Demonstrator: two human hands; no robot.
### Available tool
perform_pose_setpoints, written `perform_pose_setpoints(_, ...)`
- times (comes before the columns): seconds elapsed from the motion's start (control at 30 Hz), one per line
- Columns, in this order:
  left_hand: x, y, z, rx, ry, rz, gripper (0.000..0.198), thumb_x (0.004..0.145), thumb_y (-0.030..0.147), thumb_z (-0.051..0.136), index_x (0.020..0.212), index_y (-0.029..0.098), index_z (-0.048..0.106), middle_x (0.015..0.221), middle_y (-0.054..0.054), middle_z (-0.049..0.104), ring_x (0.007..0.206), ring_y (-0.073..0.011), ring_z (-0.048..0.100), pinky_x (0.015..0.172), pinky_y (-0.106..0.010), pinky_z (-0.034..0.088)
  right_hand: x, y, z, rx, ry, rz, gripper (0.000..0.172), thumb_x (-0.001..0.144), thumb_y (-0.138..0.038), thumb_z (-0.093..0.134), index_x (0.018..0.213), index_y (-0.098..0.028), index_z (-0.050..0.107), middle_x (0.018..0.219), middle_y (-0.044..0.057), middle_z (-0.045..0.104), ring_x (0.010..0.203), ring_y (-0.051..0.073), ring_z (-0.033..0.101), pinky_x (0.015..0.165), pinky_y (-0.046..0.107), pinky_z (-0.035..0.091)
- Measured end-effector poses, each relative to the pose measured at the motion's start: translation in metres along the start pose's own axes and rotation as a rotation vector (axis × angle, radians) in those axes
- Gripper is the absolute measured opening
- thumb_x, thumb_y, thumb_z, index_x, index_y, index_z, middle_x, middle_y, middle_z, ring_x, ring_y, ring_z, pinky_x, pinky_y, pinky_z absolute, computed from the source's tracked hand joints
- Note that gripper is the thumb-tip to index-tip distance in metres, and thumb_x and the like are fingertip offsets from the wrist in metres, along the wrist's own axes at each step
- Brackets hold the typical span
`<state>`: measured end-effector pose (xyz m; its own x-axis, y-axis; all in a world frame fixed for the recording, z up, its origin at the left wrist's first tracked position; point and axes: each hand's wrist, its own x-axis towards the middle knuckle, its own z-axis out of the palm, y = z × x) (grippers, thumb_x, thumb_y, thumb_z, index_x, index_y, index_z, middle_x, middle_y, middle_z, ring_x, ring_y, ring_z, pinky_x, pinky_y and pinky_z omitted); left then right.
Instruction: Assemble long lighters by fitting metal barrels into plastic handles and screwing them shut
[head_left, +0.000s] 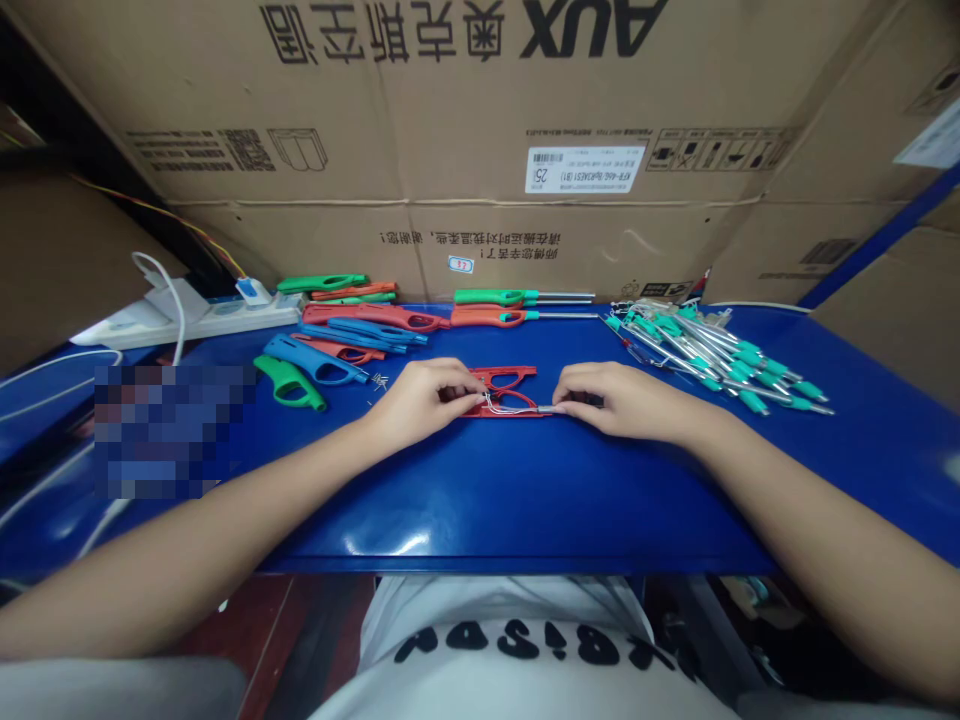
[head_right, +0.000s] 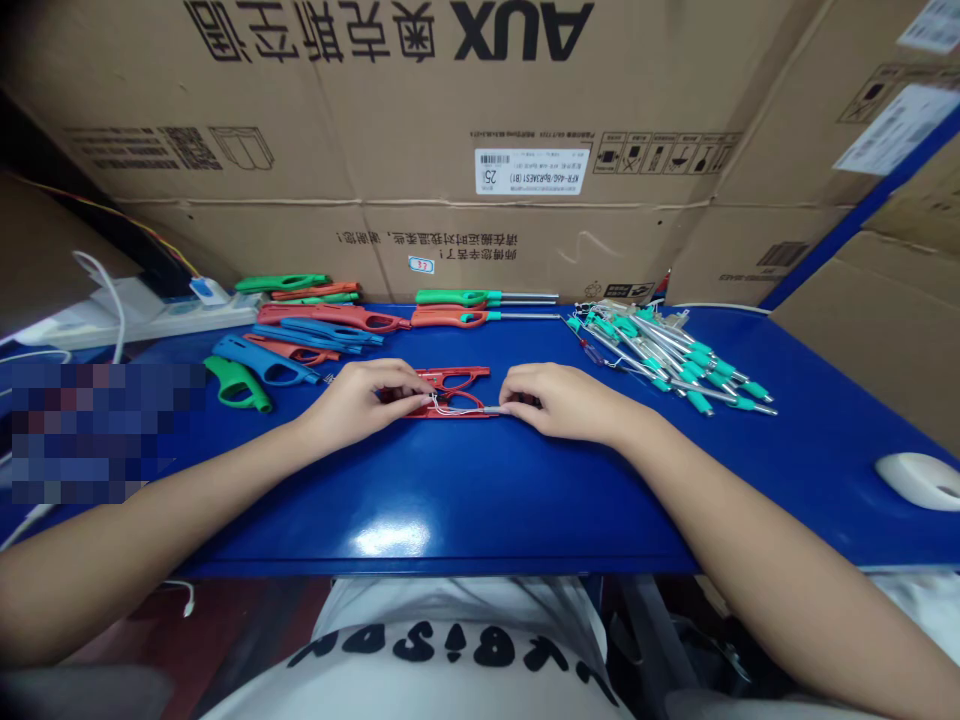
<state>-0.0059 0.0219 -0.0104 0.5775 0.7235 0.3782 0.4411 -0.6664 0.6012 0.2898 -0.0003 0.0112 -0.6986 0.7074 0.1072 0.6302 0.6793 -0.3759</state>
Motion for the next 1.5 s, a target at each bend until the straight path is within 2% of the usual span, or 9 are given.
perform_pose_setpoints(0.33, 0.0, 0.0, 0.0, -0.011, -0.02, 0.012, 0.017, 0.09, 0.03, 0.069, 0.094, 0.019, 0.081, 0.096, -0.007, 0.077, 0.083, -0.0183, 0.072, 0.073, -0.026, 0.054, 0.003, 0.002, 0.003, 0.038, 0.04, 0.001, 0.02, 0.096, -0.033, 0.061, 0.084, -0.019, 0.069, 0.086, 0.007, 0.069, 0.08, 0.02, 0.062, 0.073, 0.032, 0.047)
perform_pose_setpoints(0.53, 0.0, 0.001, 0.001, -0.008, -0.024, 0.023, 0.015, 0.089, 0.03, 0.07, 0.092, 0.02, 0.081, 0.094, -0.007, 0.078, 0.084, -0.0193, 0.073, 0.076, -0.027, 0.056, 0.003, 0.002, 0.003, -0.062, 0.021, -0.006, 0.02, 0.097, -0.031, 0.059, 0.085, -0.02, 0.071, 0.088, 0.007, 0.07, 0.084, 0.021, 0.062, 0.076, 0.033, 0.045)
perform_pose_setpoints(0.67, -0.001, 0.0, 0.0, 0.051, -0.049, 0.102, 0.016, 0.092, 0.026, 0.067, 0.094, 0.019, 0.081, 0.095, -0.007, 0.079, 0.087, -0.0195, 0.074, 0.081, -0.028, 0.057, 0.002, 0.003, 0.002, -0.078, 0.017, 0.014, 0.019, 0.096, -0.03, 0.06, 0.085, -0.02, 0.07, 0.089, 0.007, 0.07, 0.084, 0.021, 0.062, 0.074, 0.032, 0.044)
perform_pose_setpoints(0.9, -0.003, 0.0, -0.006, 0.272, -0.17, 0.275, 0.024, 0.1, 0.024, 0.057, 0.111, 0.017, 0.077, 0.111, -0.01, 0.077, 0.103, -0.0227, 0.071, 0.092, -0.035, 0.056, 0.001, 0.005, 0.0, -0.017, 0.006, 0.03, 0.02, 0.096, -0.032, 0.06, 0.086, -0.018, 0.071, 0.089, 0.007, 0.069, 0.084, 0.021, 0.061, 0.075, 0.031, 0.044)
perform_pose_setpoints(1.1, -0.005, 0.017, -0.02, 0.525, -0.322, 0.304, 0.031, 0.103, 0.027, 0.048, 0.103, 0.021, 0.078, 0.124, -0.009, 0.07, 0.1, -0.0238, 0.065, 0.088, -0.04, 0.054, 0.001, 0.005, 0.001, -0.033, -0.002, 0.032, 0.021, 0.097, -0.032, 0.059, 0.088, -0.018, 0.071, 0.09, 0.007, 0.069, 0.085, 0.021, 0.061, 0.076, 0.032, 0.044)
perform_pose_setpoints(1.17, -0.006, 0.021, -0.023, 0.573, -0.35, 0.297, 0.03, 0.103, 0.027, 0.048, 0.108, 0.021, 0.077, 0.127, -0.011, 0.068, 0.102, -0.0251, 0.063, 0.09, -0.041, 0.053, 0.001, 0.006, 0.001, -0.029, -0.004, 0.032, 0.021, 0.097, -0.033, 0.059, 0.088, -0.018, 0.071, 0.09, 0.007, 0.069, 0.085, 0.021, 0.061, 0.076, 0.032, 0.044)
perform_pose_setpoints(1.27, -0.008, 0.021, -0.021, 0.568, -0.346, 0.285, 0.031, 0.102, 0.026, 0.049, 0.123, 0.017, 0.071, 0.124, -0.014, 0.067, 0.107, -0.027, 0.061, 0.093, -0.042, 0.052, 0.0, 0.007, 0.0, -0.033, -0.006, 0.024, 0.02, 0.097, -0.033, 0.059, 0.088, -0.018, 0.07, 0.089, 0.007, 0.069, 0.086, 0.021, 0.061, 0.077, 0.033, 0.044)
perform_pose_setpoints(1.4, -0.007, 0.016, -0.016, 0.458, -0.325, 0.289, 0.029, 0.098, 0.024, 0.057, 0.123, 0.016, 0.071, 0.115, -0.012, 0.07, 0.106, -0.0258, 0.062, 0.096, -0.04, 0.051, -0.002, 0.004, -0.005, -0.071, -0.022, 0.027, 0.023, 0.098, -0.035, 0.057, 0.09, -0.019, 0.07, 0.091, 0.007, 0.069, 0.086, 0.021, 0.062, 0.076, 0.032, 0.044)
perform_pose_setpoints(1.5, -0.007, 0.015, -0.012, 0.355, -0.301, 0.268, 0.039, 0.094, 0.025, 0.063, 0.132, 0.015, 0.065, 0.118, -0.012, 0.069, 0.109, -0.0253, 0.062, 0.099, -0.039, 0.05, -0.002, 0.0, -0.004, -0.063, -0.007, 0.021, 0.027, 0.098, -0.043, 0.058, 0.093, -0.019, 0.07, 0.094, 0.006, 0.068, 0.083, 0.019, 0.062, 0.073, 0.03, 0.045)
